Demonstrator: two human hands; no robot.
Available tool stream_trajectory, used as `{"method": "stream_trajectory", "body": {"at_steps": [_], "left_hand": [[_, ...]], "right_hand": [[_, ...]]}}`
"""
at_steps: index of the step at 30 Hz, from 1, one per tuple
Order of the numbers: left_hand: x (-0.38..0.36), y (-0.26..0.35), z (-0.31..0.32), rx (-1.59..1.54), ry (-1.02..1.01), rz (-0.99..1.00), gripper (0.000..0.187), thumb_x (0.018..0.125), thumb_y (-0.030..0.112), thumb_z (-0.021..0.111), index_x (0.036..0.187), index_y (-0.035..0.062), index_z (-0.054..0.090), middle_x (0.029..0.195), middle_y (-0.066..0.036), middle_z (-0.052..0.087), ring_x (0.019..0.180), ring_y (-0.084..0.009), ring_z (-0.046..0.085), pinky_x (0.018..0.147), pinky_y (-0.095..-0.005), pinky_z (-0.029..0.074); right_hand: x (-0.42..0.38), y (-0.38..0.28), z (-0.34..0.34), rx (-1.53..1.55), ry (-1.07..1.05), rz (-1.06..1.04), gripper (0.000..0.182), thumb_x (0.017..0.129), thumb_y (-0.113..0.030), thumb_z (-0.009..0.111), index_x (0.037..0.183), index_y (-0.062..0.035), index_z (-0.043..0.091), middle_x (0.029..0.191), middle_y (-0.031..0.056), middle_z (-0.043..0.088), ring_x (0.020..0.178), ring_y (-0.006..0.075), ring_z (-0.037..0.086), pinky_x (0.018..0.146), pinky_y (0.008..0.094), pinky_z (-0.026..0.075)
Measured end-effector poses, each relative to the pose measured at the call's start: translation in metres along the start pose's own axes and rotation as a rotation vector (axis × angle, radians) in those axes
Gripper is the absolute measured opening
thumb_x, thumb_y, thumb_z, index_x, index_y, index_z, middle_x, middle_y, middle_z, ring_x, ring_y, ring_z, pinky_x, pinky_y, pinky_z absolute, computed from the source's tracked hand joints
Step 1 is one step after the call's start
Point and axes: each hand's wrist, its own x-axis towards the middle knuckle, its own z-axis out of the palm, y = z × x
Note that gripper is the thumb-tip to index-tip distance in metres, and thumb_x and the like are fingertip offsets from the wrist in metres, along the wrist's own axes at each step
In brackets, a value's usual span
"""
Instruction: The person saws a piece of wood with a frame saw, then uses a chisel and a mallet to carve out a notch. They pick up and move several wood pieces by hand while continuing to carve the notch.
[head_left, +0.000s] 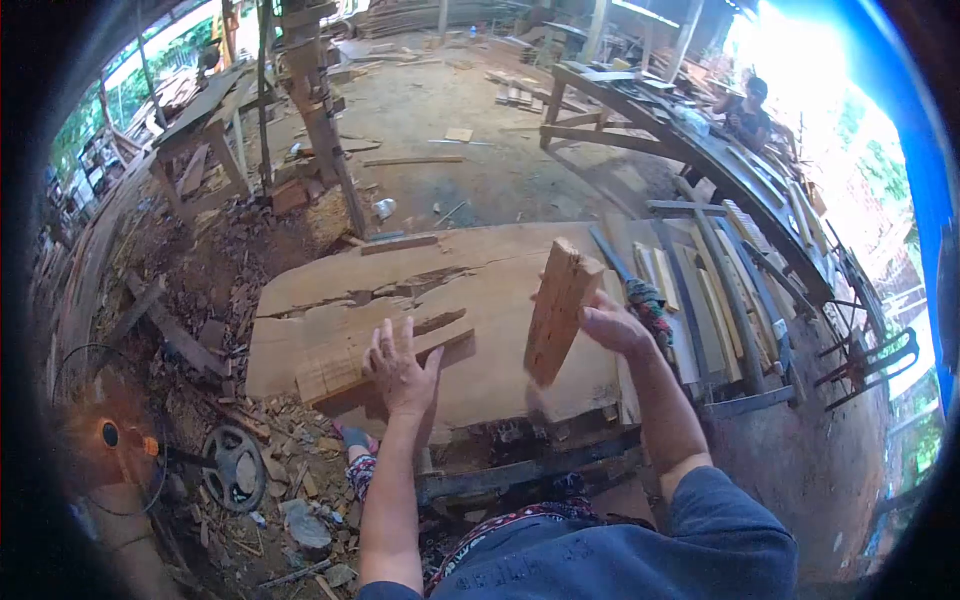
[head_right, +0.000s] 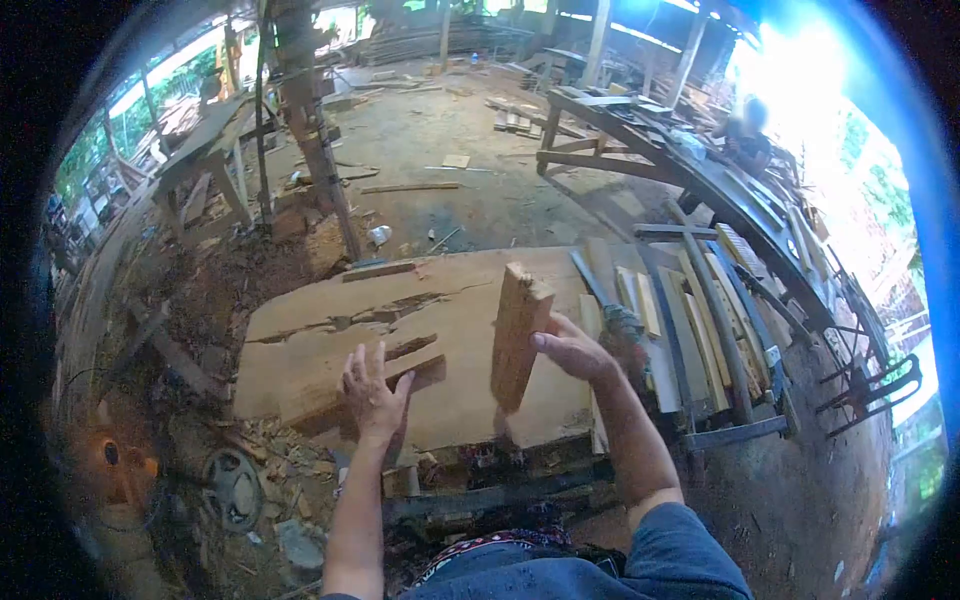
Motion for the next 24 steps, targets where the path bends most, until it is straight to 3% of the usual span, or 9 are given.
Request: {"method": "stream_trajectory", "body": {"at_steps": [1,2,5,11,15,17,18,20,24], "left_hand": [[-0.001,0.0,0.0,0.017,0.0,-0.004,0.072,0.08,0.052,0.068,0.141,0.0196,0.047,0.147,-0.014,0.036,0.138,-0.0316,0.028,0.111,-0.0521,0.021],[-0.001,-0.001,0.0,0.038,-0.003,-0.008,0.072,0.08,0.052,0.068,0.141,0.0199,0.047,0.147,-0.014,0.036,0.138,-0.0314,0.028,0.111,-0.0523,0.021],[-0.002,-0.001,0.001,0.044,0.011,0.004,0.071,0.081,0.051,0.068,0.141,0.0203,0.046,0.148,-0.013,0.035,0.138,-0.0318,0.028,0.111,-0.0527,0.022],[-0.006,-0.007,0.007,0.056,0.058,0.06,0.067,0.083,0.047,0.068,0.141,0.0205,0.046,0.146,-0.014,0.038,0.137,-0.0334,0.031,0.111,-0.0537,0.023],[-0.012,-0.017,0.004,0.029,0.01,0.113,0.067,0.085,0.045,0.066,0.143,0.0209,0.044,0.147,-0.015,0.037,0.139,-0.0349,0.029,0.112,-0.0536,0.02],[-0.016,-0.026,-0.004,0.041,-0.042,0.113,0.069,0.084,0.047,0.066,0.144,0.021,0.043,0.148,-0.015,0.036,0.14,-0.035,0.029,0.112,-0.0546,0.02],[-0.017,-0.03,-0.009,0.04,-0.084,0.115,0.071,0.084,0.049,0.066,0.145,0.0212,0.041,0.149,-0.015,0.035,0.14,-0.0351,0.028,0.112,-0.0556,0.019],[-0.017,-0.039,-0.021,0.07,-0.086,0.093,0.074,0.081,0.051,0.067,0.144,0.0209,0.042,0.149,-0.015,0.035,0.14,-0.034,0.027,0.112,-0.0554,0.019],[-0.004,-0.057,-0.049,0.161,-0.182,0.0,0.088,0.075,0.058,0.071,0.147,0.0199,0.037,0.151,-0.014,0.033,0.141,-0.0344,0.025,0.111,-0.0586,0.019]], "right_hand": [[-0.002,0.011,0.005,0.104,0.027,0.042,0.077,0.092,-0.059,0.054,0.145,-0.0057,0.038,0.139,0.0175,0.049,0.126,0.0277,0.049,0.11,0.0435,0.034],[-0.009,0.02,0.009,0.102,0.035,0.04,0.077,0.092,-0.059,0.054,0.145,-0.0057,0.038,0.139,0.0175,0.049,0.126,0.0277,0.049,0.11,0.0435,0.034],[-0.02,0.02,0.035,0.555,0.008,0.034,0.075,0.096,-0.062,0.036,0.147,-0.0066,0.034,0.137,0.0225,0.05,0.117,0.0355,0.057,0.1,0.0486,0.045],[-0.041,0.042,0.062,0.648,0.132,0.213,0.08,0.094,-0.07,0.028,0.143,-0.0083,0.04,0.131,0.0207,0.056,0.112,0.031,0.061,0.095,0.0456,0.049],[-0.046,0.046,0.072,0.657,0.224,0.299,0.075,0.095,-0.067,0.033,0.139,-0.0066,0.045,0.127,0.0194,0.059,0.108,0.0297,0.063,0.093,0.044,0.051],[-0.045,0.055,0.068,0.61,0.399,0.384,0.062,0.097,-0.057,0.046,0.125,-0.0022,0.054,0.106,0.0135,0.066,0.09,0.0245,0.067,0.08,0.0372,0.054],[-0.045,0.064,0.058,0.622,0.394,0.389,0.062,0.097,-0.057,0.046,0.125,-0.0022,0.054,0.106,0.0135,0.066,0.09,0.0245,0.067,0.08,0.0372,0.054],[-0.046,0.08,0.036,0.094,0.53,0.473,0.046,0.094,-0.046,0.059,0.106,-0.0011,0.059,0.085,0.0055,0.064,0.073,0.0171,0.062,0.065,0.0311,0.05],[-0.041,0.068,0.034,-0.101,0.618,0.483,0.037,0.092,-0.041,0.063,0.09,-0.0037,0.059,0.073,0.0002,0.058,0.064,0.0117,0.054,0.057,0.0286,0.043]]}}
